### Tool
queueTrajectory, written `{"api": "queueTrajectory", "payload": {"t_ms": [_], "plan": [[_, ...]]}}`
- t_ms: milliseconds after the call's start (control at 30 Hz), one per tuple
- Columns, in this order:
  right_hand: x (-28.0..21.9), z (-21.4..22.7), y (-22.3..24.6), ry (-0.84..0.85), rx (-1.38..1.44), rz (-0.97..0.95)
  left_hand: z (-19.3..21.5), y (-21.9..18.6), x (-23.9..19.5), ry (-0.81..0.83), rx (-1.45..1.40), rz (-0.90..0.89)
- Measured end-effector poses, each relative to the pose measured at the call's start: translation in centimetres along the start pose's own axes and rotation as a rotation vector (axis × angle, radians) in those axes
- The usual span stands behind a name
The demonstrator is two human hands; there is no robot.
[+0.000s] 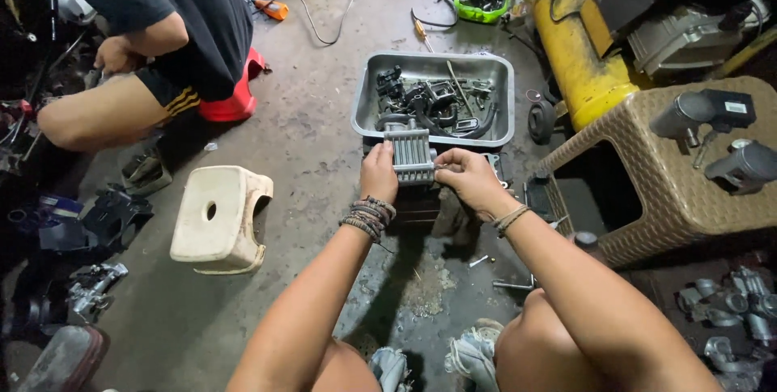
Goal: Cleaning a motorcycle cylinder block and various engine components using a rag and cleaning solution in a workshop environment.
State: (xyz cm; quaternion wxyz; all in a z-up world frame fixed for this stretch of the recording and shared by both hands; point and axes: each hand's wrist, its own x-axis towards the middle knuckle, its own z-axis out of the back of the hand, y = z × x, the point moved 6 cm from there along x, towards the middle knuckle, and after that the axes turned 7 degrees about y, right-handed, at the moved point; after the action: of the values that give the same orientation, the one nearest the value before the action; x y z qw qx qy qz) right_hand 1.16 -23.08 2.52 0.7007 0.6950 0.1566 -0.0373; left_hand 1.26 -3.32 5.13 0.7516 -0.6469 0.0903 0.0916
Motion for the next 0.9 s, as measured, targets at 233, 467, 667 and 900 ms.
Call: {"api": "queueTrajectory", "payload": {"t_ms": [233,467,667,900], "plan": [[0.9,3.5,-1.9,0.09,0.073,-0.17,-0.1,1.5,0.9,-0.004,-0.039,-0.008],[1.2,5.8,-0.4,0.038,0.168,-0.074,0.1,1.6,1.0,0.012,-0.021,-0.019],[-2.6,2.7,4.1,0.049,0.267,-0.071,-0.2,1.7,1.3,0.025,-0.012,-0.047],[-1.9,2.6,2.9,0.119,0.132,0.001,0.2,-0.1,-0.2,0.026,0.079,0.036]]}}
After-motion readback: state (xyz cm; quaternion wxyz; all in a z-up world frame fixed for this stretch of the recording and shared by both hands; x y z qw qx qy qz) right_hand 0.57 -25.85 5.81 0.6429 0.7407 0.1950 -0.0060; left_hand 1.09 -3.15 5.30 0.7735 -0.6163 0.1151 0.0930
